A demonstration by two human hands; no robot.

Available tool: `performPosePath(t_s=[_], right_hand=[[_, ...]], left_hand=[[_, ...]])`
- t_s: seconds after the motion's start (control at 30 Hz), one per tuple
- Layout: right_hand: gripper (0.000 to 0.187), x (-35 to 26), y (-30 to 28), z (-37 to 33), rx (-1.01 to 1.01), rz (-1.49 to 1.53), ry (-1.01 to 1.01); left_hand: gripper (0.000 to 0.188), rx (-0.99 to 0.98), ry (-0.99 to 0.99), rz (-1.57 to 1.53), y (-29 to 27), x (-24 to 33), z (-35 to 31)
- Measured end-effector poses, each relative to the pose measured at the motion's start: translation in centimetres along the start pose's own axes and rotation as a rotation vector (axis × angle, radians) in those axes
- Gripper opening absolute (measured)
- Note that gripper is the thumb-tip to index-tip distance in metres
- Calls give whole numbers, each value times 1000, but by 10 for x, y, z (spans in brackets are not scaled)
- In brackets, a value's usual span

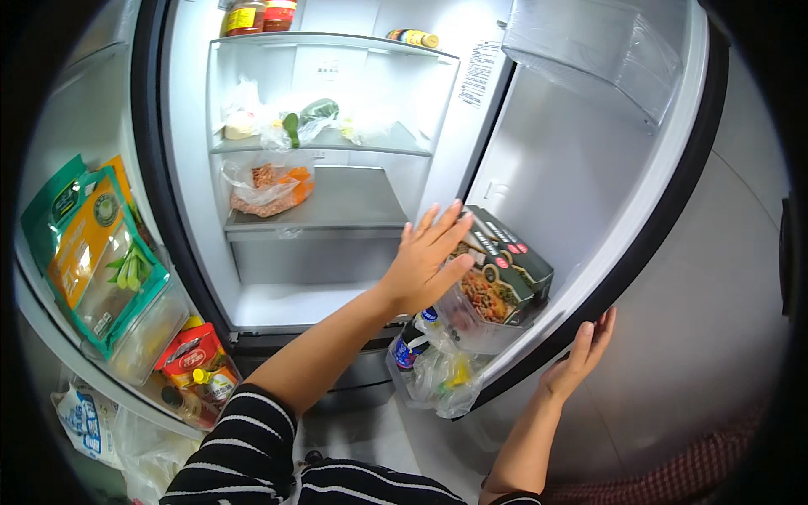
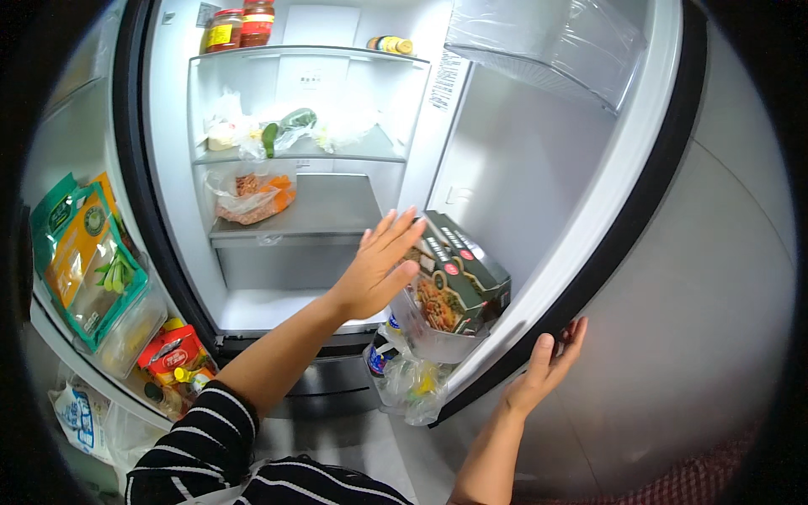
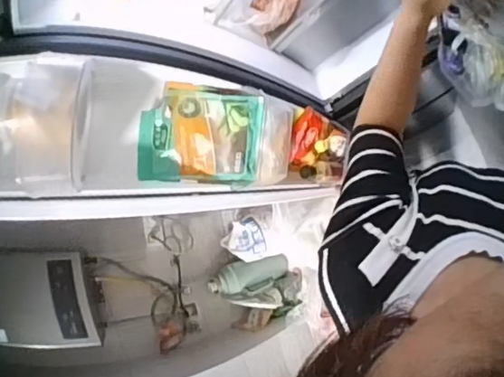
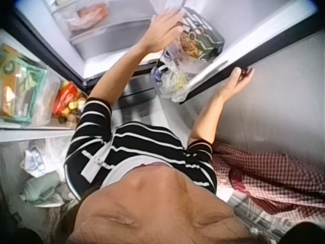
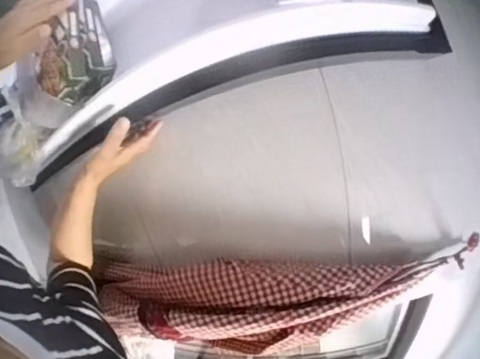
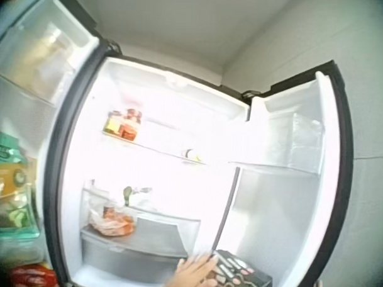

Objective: The person organizes food items by moving plastic bags and black boxes from a counter into a refrigerator, rearranging items on the shelves and in the door, and then wipes down the counter with a cloth.

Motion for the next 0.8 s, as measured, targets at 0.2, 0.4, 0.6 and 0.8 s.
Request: performPosePath(t_s=[0.2,0.4,0.6,0.8], right_hand=[[60,-4,-2,-15,-88,46,-3],[62,-17,23,-56,-212,4,-191],[73,-5,45,-95,-322,38,-314],[79,-16,101,-109,-410,-114,-476]], left_hand=[[65,-115,-84,14,-11,-12,15],[63,269,-117,-106,-45,-28,-45],[54,609,18,-7,-76,24,-156],[47,1079,-16,369,-146,39,-255]])
Point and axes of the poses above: each hand's wrist, its own z-axis towards the middle knuckle, its own y-axis out of the palm, x = y × z, the point moved 1 cm from there along z, towards the middle knuckle, and after that the axes turned 3 degrees about z, right-handed, at the moved point
